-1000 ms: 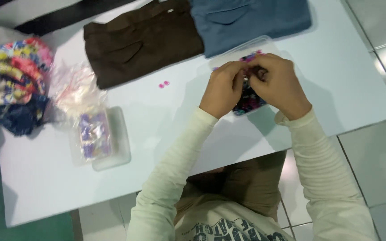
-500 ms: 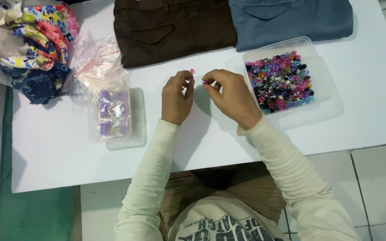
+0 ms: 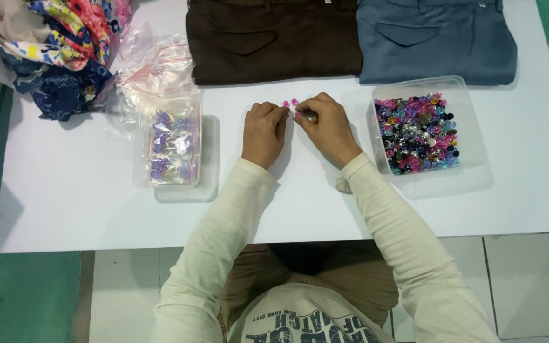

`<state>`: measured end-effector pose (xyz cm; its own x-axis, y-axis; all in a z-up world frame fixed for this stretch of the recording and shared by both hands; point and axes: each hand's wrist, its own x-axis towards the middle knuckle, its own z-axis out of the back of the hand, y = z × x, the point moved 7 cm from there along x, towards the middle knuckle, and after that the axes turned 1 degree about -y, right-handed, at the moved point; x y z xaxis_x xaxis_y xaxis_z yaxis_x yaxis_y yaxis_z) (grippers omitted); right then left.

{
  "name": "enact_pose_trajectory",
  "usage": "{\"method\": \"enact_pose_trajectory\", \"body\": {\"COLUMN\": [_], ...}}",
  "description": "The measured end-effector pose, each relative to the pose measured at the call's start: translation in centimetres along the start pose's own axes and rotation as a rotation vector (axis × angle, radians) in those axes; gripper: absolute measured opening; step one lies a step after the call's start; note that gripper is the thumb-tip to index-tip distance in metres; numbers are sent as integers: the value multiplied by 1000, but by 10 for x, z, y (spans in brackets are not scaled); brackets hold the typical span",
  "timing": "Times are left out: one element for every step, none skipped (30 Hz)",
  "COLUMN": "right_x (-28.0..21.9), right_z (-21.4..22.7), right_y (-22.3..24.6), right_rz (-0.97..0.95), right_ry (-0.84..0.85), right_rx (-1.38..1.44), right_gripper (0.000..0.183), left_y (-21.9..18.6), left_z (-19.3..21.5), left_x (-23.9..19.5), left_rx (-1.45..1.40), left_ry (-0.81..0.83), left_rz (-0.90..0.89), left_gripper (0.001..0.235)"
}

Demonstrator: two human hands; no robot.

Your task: Packing small decorative accessories into a plastic bag

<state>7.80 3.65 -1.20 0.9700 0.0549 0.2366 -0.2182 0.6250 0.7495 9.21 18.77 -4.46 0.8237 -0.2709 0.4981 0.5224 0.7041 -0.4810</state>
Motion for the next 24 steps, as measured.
{"method": "enact_pose_trajectory", "body": {"right_x": [0, 0, 0, 0, -1, -3, -3, -3, -2, -1, 0, 0, -1, 0, 2, 1, 1, 0, 1, 2, 3, 3, 3, 3], "right_z": [0, 0, 1, 3, 5, 6, 6, 6, 6, 6, 6, 5, 4, 3, 1, 2, 3, 3, 2, 2, 2, 3, 3, 5], "right_y": [0, -1, -2, 1, 2, 4, 5, 5, 6, 4, 3, 2, 0, -2, -3, -3, -3, -3, -3, -4, -4, -2, -1, 0], "right_rz": [1, -16, -33, -32, -43, -58, -62, -65, -67, -71, -60, -51, -56, -49, -42, -44, -45, -47, -48, -56, -64, -63, -70, -77], "right_ry": [4, 12, 19, 15, 18, 22, 17, 19, 20, 15, 15, 16, 11, 14, 17, 13, 8, 6, 5, 2, -2, -2, -2, -4], "right_rx": [2, 24, 47, 48, 63, 81, 85, 84, 84, 88, 84, 80, 83, 78, 74, 75, 74, 73, 74, 78, 82, 82, 82, 83], "right_gripper": [14, 12, 11, 11, 12, 12, 12, 12, 12, 12, 12, 12, 12, 12, 12, 12, 13, 13, 13, 13, 13, 13, 13, 14], "left_y": [-1, -4, -7, -5, -3, -1, -3, -3, -3, -5, -7, -9, -13, -17, -20, -16, -12, -7, -6, -4, -1, -2, -2, -2], "left_z": [3, 5, 8, 7, 6, 5, 7, 8, 10, 12, 15, 16, 18, 20, 22, 15, 9, 3, 2, 1, 1, 2, 3, 3], "left_x": [0, 1, 2, 1, 0, -2, -2, -1, -1, 0, 0, 0, -1, -1, 0, -1, -2, -5, -3, -1, 1, 1, 1, 2], "left_rx": [2, 12, 21, 22, 6, -10, -9, -27, -44, -42, -61, -82, -81, -82, -82, -82, -57, -33, -33, -32, -31, -31, -24, -19], "left_ry": [0, -1, -2, -2, -3, 2, 7, 19, 32, 37, 44, 52, 58, 57, 55, 57, 51, 45, 47, 35, 23, 22, 25, 29], "left_rz": [4, -10, -24, -27, -18, -9, -13, 0, 14, 9, 4, 0, -4, -10, -15, -19, -26, -29, -30, -11, 8, 8, 32, 54], "left_gripper": [8, 9, 10, 10, 14, 18, 18, 18, 19, 19, 20, 22, 22, 25, 29, 29, 24, 21, 21, 18, 15, 15, 15, 16]}}
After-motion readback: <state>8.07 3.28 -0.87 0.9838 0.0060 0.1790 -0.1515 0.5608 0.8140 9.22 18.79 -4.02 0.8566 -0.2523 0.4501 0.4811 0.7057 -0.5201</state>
